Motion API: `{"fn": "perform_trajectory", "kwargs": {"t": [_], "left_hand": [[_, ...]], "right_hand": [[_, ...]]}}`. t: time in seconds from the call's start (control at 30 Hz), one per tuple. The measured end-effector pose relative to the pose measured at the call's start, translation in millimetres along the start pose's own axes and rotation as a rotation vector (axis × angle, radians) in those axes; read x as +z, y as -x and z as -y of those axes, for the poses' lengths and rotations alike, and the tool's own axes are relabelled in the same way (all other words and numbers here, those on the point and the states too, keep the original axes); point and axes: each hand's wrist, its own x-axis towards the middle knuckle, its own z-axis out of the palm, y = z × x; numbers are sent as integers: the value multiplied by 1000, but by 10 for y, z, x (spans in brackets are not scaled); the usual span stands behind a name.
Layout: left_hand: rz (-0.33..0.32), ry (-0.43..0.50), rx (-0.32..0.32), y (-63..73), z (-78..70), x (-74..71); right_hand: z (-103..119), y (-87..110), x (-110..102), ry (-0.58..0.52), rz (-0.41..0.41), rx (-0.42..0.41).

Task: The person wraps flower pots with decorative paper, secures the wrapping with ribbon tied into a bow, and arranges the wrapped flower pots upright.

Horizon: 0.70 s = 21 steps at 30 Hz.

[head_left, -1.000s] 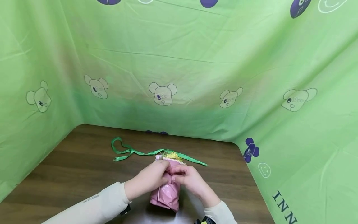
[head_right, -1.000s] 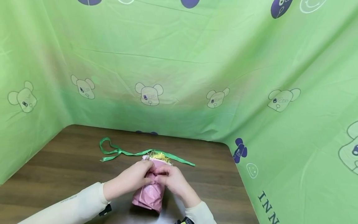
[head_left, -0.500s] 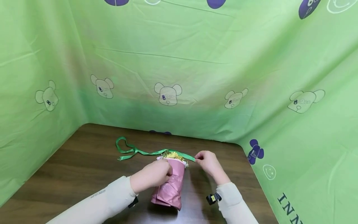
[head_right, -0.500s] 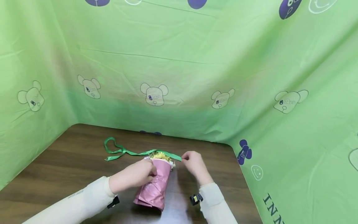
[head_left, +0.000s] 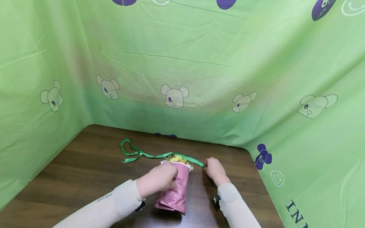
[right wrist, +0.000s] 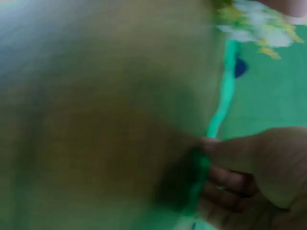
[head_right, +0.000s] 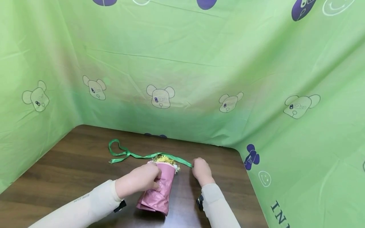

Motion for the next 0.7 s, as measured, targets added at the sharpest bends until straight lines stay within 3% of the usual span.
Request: {"fn": "perform_trajectory", "kwargs": {"t": [0.23, 0.43, 0.57, 0.7], "left_hand": [[-30, -13, 18, 14, -24, 38], [-32, -19, 24, 62, -62, 44], [-49, -47, 31, 59, -62, 24], [-52, -53, 26, 41, -44, 20]], "right_hand": [[-64, 57, -24, 41, -31, -65], [-221, 146, -198, 83, -169, -136], [-417, 201, -337, 64, -218, -127], [-608, 279, -473, 75, -194, -110]]}}
